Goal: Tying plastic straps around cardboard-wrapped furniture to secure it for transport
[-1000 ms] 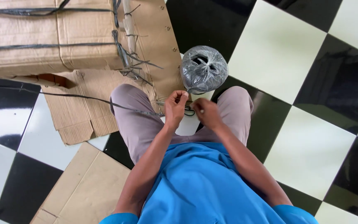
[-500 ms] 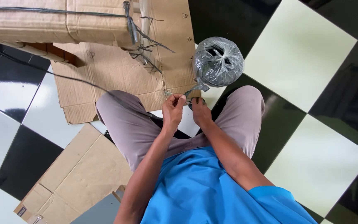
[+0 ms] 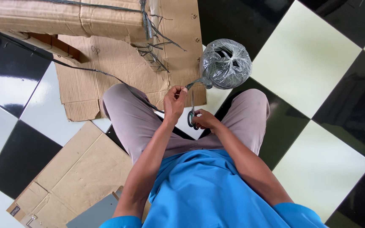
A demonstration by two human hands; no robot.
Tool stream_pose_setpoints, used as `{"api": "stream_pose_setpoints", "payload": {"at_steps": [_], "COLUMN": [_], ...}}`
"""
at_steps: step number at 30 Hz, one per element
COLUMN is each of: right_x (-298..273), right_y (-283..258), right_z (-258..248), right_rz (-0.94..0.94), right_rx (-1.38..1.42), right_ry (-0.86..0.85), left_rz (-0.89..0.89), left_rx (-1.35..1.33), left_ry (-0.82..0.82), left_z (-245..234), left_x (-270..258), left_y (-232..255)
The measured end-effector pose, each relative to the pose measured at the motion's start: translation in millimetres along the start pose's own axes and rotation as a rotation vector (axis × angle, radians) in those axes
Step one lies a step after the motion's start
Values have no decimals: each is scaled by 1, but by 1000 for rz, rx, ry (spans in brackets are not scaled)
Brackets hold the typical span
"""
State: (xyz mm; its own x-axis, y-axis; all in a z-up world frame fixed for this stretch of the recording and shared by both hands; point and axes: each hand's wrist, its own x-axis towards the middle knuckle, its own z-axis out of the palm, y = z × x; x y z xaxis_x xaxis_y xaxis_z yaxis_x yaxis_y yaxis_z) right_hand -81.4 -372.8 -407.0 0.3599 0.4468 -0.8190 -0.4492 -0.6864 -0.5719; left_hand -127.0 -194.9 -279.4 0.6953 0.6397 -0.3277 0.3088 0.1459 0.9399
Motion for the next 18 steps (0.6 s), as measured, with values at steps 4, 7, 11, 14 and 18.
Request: {"api": "stream_pose_setpoints", "payload": {"at_steps": [4,7,11,14,18], "right_x": [-61,-88,-129,-135,-150], "right_y": [-20,-24,-46,-42,-44], "right_z": [-8,-11,-13,-13,-14], "right_rz": [-152,-270,-330,-349,-396], "right_rx": [223,217,324,284,173], "right_ry": [-78,-74,-130,-141,-144], "left_rz": [-6,32,34,20,-5], "left_rx": [19,26,-6,-32,-90], "left_ry": [-20,-40,-55,-65,-34], "left_z": [4,7,8,10,10], "left_x": [13,20,30,32,29], "left_y": [0,-2,-25,-23,-6]}}
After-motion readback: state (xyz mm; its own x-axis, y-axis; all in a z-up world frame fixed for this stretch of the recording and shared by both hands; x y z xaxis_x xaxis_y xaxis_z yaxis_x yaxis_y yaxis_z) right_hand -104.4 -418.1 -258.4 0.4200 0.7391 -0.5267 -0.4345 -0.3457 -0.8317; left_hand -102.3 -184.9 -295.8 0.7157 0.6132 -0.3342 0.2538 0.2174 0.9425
